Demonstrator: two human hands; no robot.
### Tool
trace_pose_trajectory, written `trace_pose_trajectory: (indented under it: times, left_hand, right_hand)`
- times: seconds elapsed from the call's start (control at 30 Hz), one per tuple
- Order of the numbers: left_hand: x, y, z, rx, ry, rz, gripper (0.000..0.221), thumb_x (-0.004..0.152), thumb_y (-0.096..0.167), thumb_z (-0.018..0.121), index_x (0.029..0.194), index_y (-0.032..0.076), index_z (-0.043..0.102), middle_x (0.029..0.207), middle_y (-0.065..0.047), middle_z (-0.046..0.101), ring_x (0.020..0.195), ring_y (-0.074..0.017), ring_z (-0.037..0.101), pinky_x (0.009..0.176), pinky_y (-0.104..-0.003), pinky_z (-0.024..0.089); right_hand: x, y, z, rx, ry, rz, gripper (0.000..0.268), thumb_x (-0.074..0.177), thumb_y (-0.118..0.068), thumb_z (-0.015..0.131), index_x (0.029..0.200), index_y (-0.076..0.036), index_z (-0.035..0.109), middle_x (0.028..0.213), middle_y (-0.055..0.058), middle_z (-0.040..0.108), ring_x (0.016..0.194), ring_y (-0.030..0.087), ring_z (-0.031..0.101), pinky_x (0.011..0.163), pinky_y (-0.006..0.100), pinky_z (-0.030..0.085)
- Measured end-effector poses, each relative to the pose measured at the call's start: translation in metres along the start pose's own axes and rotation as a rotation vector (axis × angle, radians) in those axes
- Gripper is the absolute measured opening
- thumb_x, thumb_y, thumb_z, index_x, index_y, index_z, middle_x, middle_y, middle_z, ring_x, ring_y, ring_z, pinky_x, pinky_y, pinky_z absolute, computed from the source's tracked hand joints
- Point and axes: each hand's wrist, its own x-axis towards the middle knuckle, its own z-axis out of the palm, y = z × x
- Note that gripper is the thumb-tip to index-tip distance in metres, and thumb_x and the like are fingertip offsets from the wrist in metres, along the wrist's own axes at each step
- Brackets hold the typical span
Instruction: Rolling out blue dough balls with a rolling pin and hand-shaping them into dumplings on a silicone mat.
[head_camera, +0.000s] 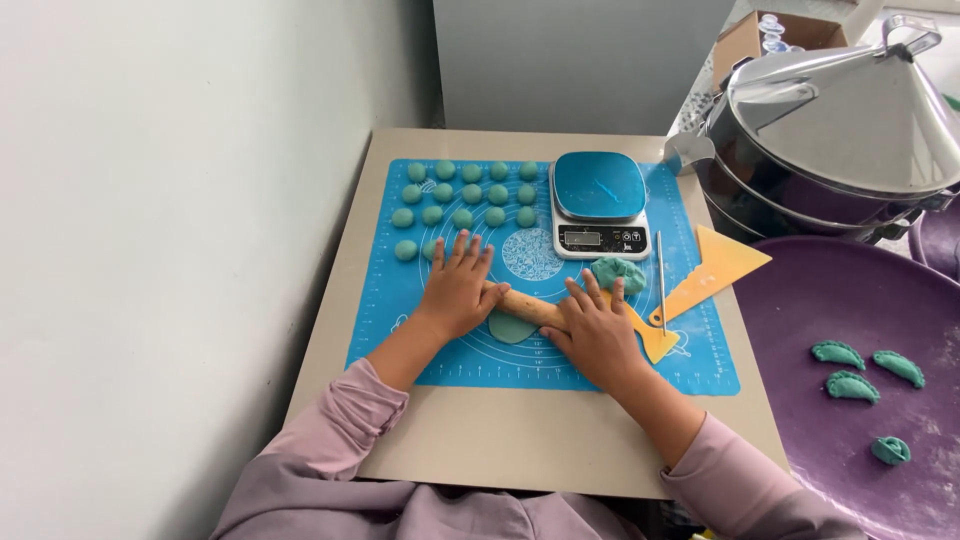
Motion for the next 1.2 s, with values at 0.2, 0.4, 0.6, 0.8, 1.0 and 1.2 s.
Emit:
trace_pose_trajectory:
  times: [0.2, 0.4, 0.6, 0.8, 1.0, 1.2]
  left_hand:
    - [-0.008, 0.046, 0.013, -0.244, 0.547, 0.423, 0.014, 0.087, 0.044, 0.065, 0.086, 0.034, 0.075, 0.072, 0.013, 0.066, 0.066, -0.0083, 0.063, 0.080, -0.032, 0.056]
    - [-0.005, 0.037, 0.034, -0.098, -0.079, 0.179, 0.050, 0.099, 0.050, 0.048, 0.138, 0.020, 0.060, 0.138, -0.007, 0.062, 0.131, -0.0271, 0.055, 0.102, -0.048, 0.044]
    - [0.003, 0.041, 0.029, -0.180, -0.039, 0.208, 0.034, 0.100, 0.037, 0.055, 0.126, 0.022, 0.070, 0.117, -0.002, 0.073, 0.108, -0.0228, 0.067, 0.097, -0.045, 0.046]
    - [0.014, 0.043, 0.020, -0.227, -0.108, 0.182, 0.025, 0.100, 0.030, 0.059, 0.115, 0.016, 0.073, 0.100, -0.003, 0.067, 0.105, -0.0225, 0.062, 0.097, -0.042, 0.049]
    - [0.010, 0.038, 0.024, -0.392, -0.215, 0.160, 0.020, 0.106, 0.023, 0.053, 0.114, 0.013, 0.068, 0.103, -0.007, 0.071, 0.113, -0.0269, 0.067, 0.103, -0.042, 0.050]
    - [-0.007, 0.047, -0.047, -0.522, 0.014, 0.095, 0.010, 0.104, 0.021, 0.060, 0.111, 0.018, 0.067, 0.093, -0.008, 0.077, 0.091, -0.0283, 0.076, 0.082, -0.038, 0.063]
  right_hand:
    - [-0.007, 0.023, 0.003, 0.119, -0.009, 0.175, 0.043, 0.093, -0.067, 0.057, 0.115, -0.030, 0.059, 0.093, -0.010, 0.063, 0.081, 0.016, 0.070, 0.066, 0.035, 0.058]
    - [0.000, 0.028, -0.042, 0.796, -0.014, 0.469, 0.036, 0.098, -0.058, 0.060, 0.113, -0.026, 0.065, 0.069, 0.003, 0.057, 0.067, 0.029, 0.065, 0.059, 0.045, 0.050]
    - [-0.001, 0.019, -0.032, 0.986, 0.037, 0.478, 0.028, 0.100, -0.048, 0.061, 0.110, -0.023, 0.070, 0.063, 0.002, 0.063, 0.059, 0.020, 0.058, 0.053, 0.037, 0.048]
    - [0.002, 0.002, -0.062, 1.063, 0.065, 0.418, 0.026, 0.102, -0.034, 0.061, 0.109, -0.010, 0.069, 0.061, 0.011, 0.054, 0.056, 0.023, 0.053, 0.050, 0.036, 0.044]
    - [0.002, 0.004, -0.058, 1.069, 0.125, 0.371, 0.028, 0.101, -0.034, 0.062, 0.111, -0.009, 0.068, 0.061, 0.010, 0.051, 0.054, 0.023, 0.051, 0.048, 0.035, 0.042]
    - [-0.001, 0.010, -0.060, 0.981, 0.179, 0.367, 0.030, 0.100, -0.039, 0.063, 0.113, -0.012, 0.067, 0.064, 0.014, 0.051, 0.059, 0.031, 0.055, 0.056, 0.042, 0.046]
